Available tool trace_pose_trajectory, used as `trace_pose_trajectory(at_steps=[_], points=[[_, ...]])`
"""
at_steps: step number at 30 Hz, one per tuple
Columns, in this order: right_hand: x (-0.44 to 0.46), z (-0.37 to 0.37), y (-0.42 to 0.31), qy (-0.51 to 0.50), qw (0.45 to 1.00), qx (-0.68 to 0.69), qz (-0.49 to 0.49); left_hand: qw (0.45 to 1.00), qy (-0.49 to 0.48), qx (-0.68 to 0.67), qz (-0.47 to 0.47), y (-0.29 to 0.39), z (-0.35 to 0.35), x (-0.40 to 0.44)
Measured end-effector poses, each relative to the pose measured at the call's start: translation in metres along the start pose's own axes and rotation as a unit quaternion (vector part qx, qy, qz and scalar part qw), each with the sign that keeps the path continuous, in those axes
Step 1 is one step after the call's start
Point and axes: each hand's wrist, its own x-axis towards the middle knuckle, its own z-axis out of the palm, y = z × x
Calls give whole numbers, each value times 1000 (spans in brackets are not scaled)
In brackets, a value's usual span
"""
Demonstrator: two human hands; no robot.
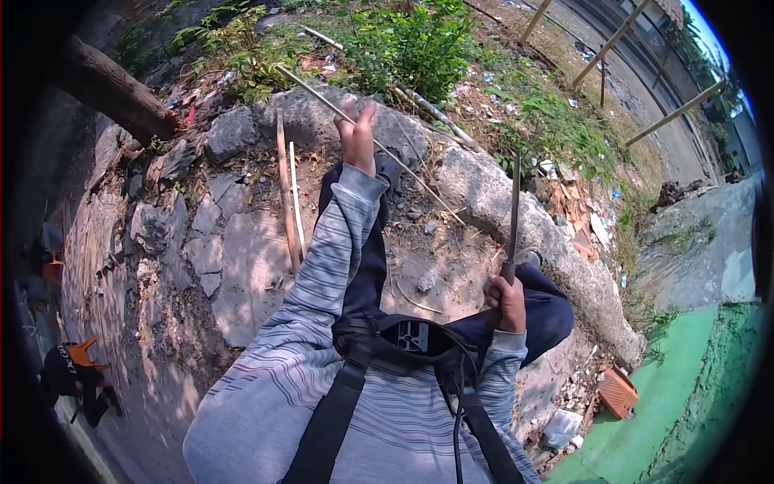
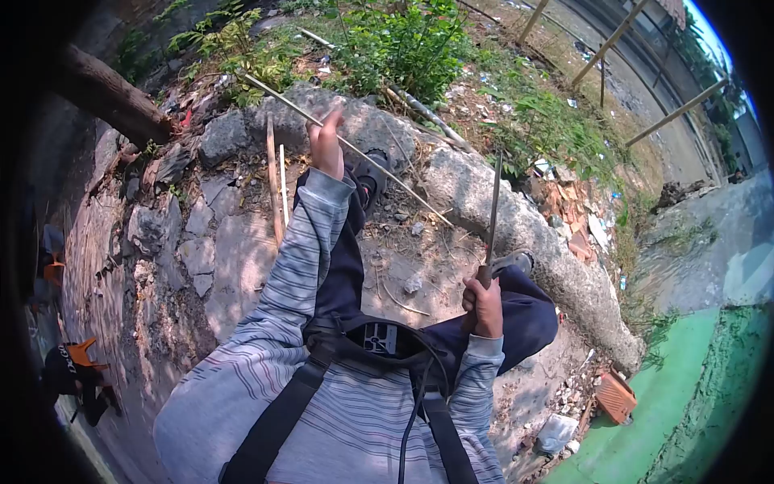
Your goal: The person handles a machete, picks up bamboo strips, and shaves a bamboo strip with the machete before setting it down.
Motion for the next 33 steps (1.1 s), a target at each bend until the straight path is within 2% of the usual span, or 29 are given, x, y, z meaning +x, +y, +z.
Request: trace_pose_trajectory(at_steps=[1, 2, 3, 5, 8, 9, 11, 12, 15, 17, 20, 25, 31, 33], points=[[3, -5, 8, -2, 999, 26, 38, 1000, 4, 3, 6, 0, 1, 3], [4, -8, 19, -4, 993, 102, 62, 1000, 8, -7, -25, -4, 0, 7], [8, -11, 29, -9, 993, 103, 64, 998, 10, -18, -56, -7, -2, 14], [13, -19, 46, -66, 944, 288, 147, 999, -5, -33, -25, -10, -4, 33], [21, -26, 75, -10, 926, 321, 199, 998, -3, 68, -13, 6, -4, 52], [23, -28, 84, 2, 920, 326, 216, 1000, 7, 30, -3, 6, -4, 55], [23, -33, 98, 15, 922, 315, 224, 999, 21, 17, -35, -2, -13, 71], [23, -39, 104, 2, 922, 316, 223, 993, 20, 76, -85, -3, -21, 78], [21, -38, 103, 16, 935, 288, 205, 992, -113, -3, -64, -2, -20, 81], [21, -37, 100, 29, 936, 281, 211, 987, -133, 91, -3, 1, -6, 68], [28, -44, 108, 30, 942, 274, 193, 975, -144, 171, -17, 4, 7, 52], [33, -49, 116, 32, 939, 276, 202, 974, -225, 16, -11, 16, 3, 42], [33, -51, 124, 15, 949, 220, 224, 965, -259, -50, 13, 22, 11, 26], [33, -50, 127, 38, 968, 60, 242, 940, -333, -71, 2, 27, 13, 20]])
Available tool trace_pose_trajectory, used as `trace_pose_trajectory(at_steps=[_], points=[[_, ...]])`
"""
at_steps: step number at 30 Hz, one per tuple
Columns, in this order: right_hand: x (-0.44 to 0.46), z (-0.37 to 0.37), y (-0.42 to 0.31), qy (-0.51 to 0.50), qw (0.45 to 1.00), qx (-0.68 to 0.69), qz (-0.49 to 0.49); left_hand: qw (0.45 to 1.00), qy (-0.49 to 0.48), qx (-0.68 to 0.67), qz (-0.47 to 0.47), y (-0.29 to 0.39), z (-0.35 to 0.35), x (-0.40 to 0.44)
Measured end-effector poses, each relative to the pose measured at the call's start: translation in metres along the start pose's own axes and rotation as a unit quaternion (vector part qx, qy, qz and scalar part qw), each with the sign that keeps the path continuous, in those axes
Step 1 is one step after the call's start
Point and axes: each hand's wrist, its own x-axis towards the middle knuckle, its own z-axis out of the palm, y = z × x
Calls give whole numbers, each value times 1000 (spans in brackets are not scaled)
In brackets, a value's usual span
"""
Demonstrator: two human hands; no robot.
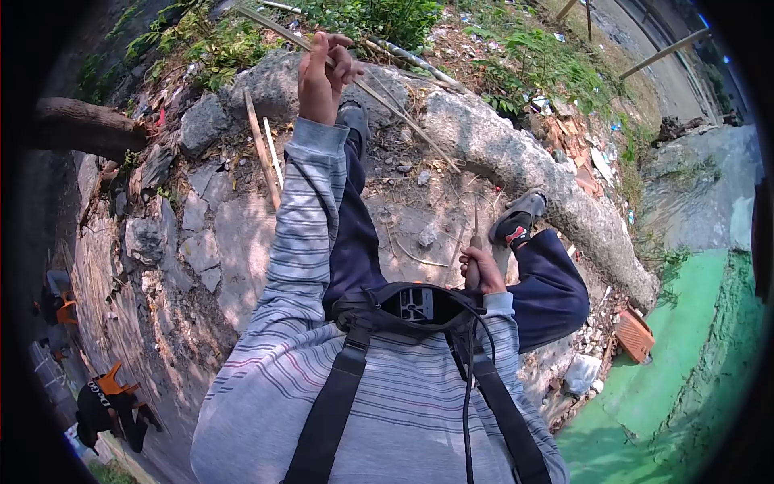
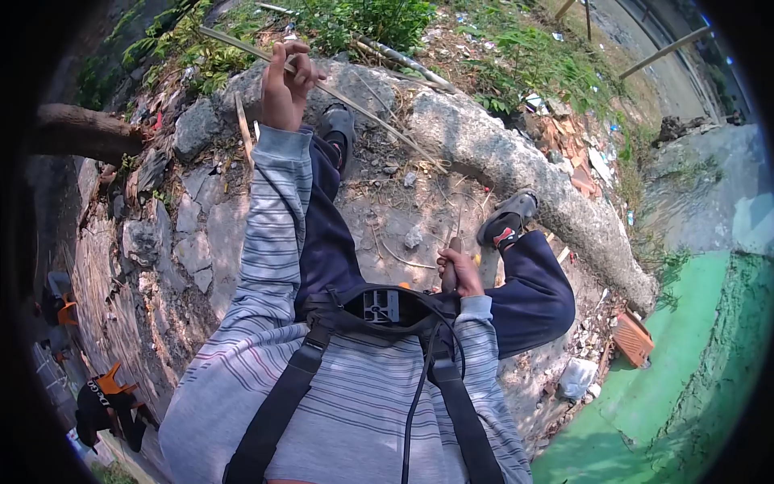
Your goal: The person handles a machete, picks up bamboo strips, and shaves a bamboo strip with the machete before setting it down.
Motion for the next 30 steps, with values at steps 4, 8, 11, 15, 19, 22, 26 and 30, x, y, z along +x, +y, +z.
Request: trace_pose_trajectory(at_steps=[4, 8, 11, 15, 19, 22, 26, 30], points=[[14, -7, 13, 123, 921, -366, -46, 999, -33, -24, -32, 3, 7, -12], [17, -13, 14, 132, 911, -385, -61, 998, -25, -10, -54, 7, 10, -29], [12, -8, 12, 116, 908, -397, -71, 997, 4, -46, -57, 12, 0, -39], [9, -9, 10, 114, 903, -407, -78, 995, 15, -91, -32, 18, -19, -63], [-5, -8, 5, 148, 904, -387, -106, 992, 62, -107, 6, 33, -33, -82], [-9, -12, -4, 199, 877, -409, -156, 990, 62, -123, 24, 38, -34, -88], [-34, 2, -27, 248, 862, -391, -205, 987, 101, -125, 29, 37, -14, -92], [-63, 15, -62, 288, 851, -361, -250, 980, 147, -132, 38, 24, -5, -91]])
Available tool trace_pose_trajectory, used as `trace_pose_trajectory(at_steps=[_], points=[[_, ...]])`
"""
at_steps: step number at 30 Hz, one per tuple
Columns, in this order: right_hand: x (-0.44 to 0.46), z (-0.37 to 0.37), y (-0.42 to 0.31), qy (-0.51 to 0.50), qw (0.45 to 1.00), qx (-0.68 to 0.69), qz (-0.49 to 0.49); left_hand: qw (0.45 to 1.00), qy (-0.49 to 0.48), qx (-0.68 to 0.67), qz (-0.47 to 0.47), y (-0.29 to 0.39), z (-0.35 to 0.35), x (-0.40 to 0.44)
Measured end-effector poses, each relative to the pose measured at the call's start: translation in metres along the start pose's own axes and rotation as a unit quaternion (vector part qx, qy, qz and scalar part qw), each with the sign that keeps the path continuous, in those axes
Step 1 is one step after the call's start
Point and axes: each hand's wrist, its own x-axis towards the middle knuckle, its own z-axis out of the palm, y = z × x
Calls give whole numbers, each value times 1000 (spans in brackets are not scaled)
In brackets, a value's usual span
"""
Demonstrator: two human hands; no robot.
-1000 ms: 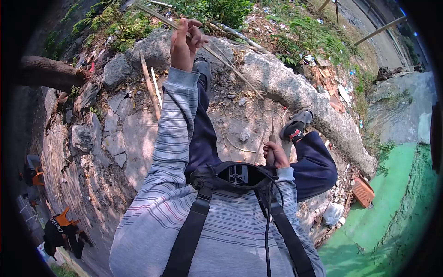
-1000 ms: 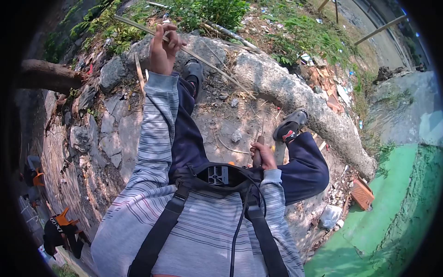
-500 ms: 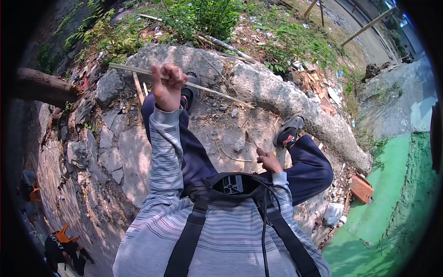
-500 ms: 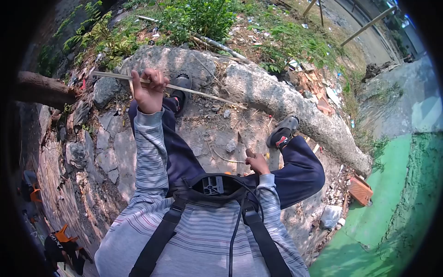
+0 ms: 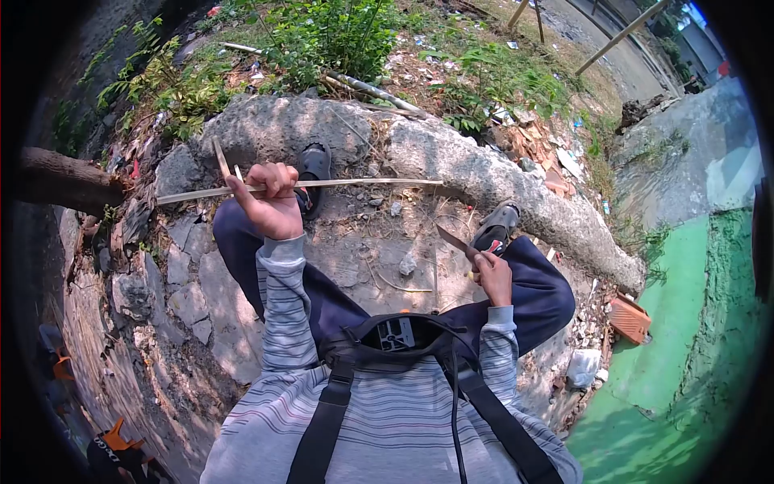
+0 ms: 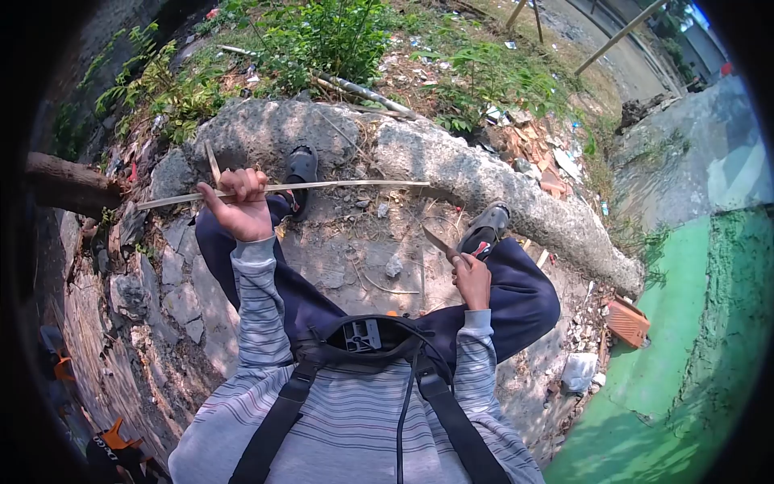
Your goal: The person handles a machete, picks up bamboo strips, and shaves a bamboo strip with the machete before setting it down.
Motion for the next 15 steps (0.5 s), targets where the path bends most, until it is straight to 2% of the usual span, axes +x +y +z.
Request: trace_pose_trajectory(at_steps=[2, 5, 6, 7, 9, 10, 12, 14, 15], points=[[9, -8, -9, 34, 999, -4, -13, 996, 36, 53, 66, -10, -1, 6], [34, -19, -10, 93, 989, -61, -99, 996, 54, 13, 64, -2, -4, 11], [40, -23, -14, 97, 989, -59, -99, 996, 50, 15, 69, 1, -4, 12], [39, -28, -30, 88, 992, -45, -81, 993, 88, 17, 76, 5, 8, 12], [25, -42, -78, 82, 994, -50, -50, 995, 78, 3, 66, 2, -3, 17], [32, -43, -80, 83, 994, -49, -49, 996, 67, -12, 59, -1, -7, 19], [53, -45, -76, 143, 973, -92, -156, 995, 88, 3, 53, -10, -10, 19], [73, -44, -79, 158, 967, -88, -180, 993, 82, 68, 59, -12, -17, 23], [81, -44, -79, 141, 969, -82, -183, 994, 84, 51, 57, -13, -20, 24]])
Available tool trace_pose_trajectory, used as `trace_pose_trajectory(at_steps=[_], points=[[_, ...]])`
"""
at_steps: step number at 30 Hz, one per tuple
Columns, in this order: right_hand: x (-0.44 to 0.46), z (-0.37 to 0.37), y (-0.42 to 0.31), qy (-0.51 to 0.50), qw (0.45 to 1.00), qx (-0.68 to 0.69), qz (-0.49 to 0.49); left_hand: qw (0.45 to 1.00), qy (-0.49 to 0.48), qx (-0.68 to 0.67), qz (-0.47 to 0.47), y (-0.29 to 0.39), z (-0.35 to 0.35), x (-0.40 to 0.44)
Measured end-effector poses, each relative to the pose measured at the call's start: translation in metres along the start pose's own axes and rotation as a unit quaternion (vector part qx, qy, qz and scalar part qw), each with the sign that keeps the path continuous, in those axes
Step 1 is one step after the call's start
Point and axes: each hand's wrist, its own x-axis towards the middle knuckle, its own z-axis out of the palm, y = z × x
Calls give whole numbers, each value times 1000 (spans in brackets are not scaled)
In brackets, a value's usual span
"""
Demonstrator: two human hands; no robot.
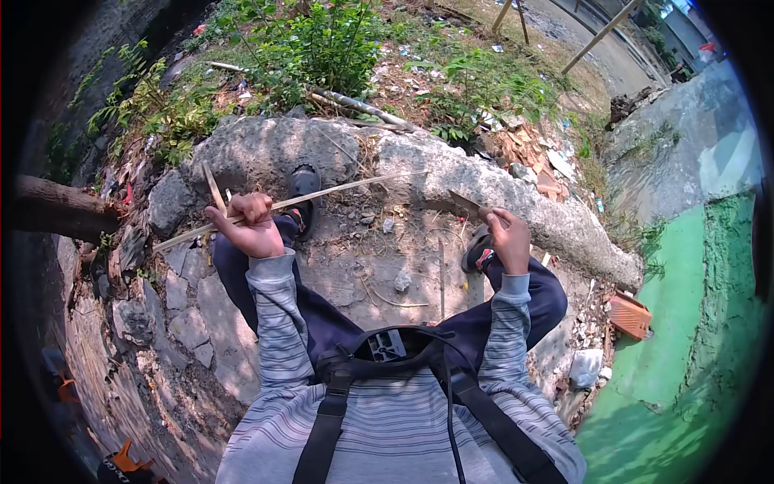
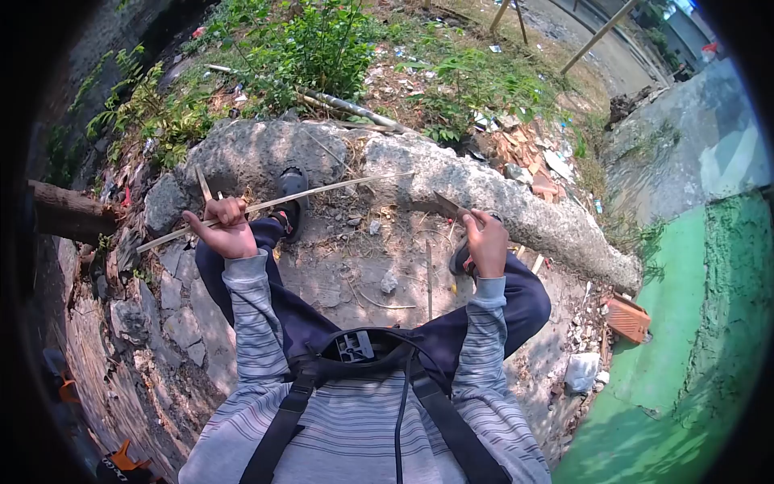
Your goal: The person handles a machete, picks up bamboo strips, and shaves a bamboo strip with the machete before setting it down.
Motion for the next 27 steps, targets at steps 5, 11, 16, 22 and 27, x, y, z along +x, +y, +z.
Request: trace_pose_trajectory(at_steps=[5, 11, 16, 22, 27], points=[[48, 20, -22, -5, 997, -51, 55, 999, 14, 34, -6, -5, -8, 7], [115, 51, -21, -23, 1000, -5, 4, 997, 52, 64, 4, -7, -5, 6], [145, 59, -41, -74, 994, -6, 82, 995, 76, 60, -2, -9, -7, 7], [159, 84, -19, -93, 992, 56, 58, 996, 58, 61, -1, -10, -14, 10], [161, 65, -24, -145, 980, 65, 119, 997, -59, 22, -40, 3, -16, 1]])
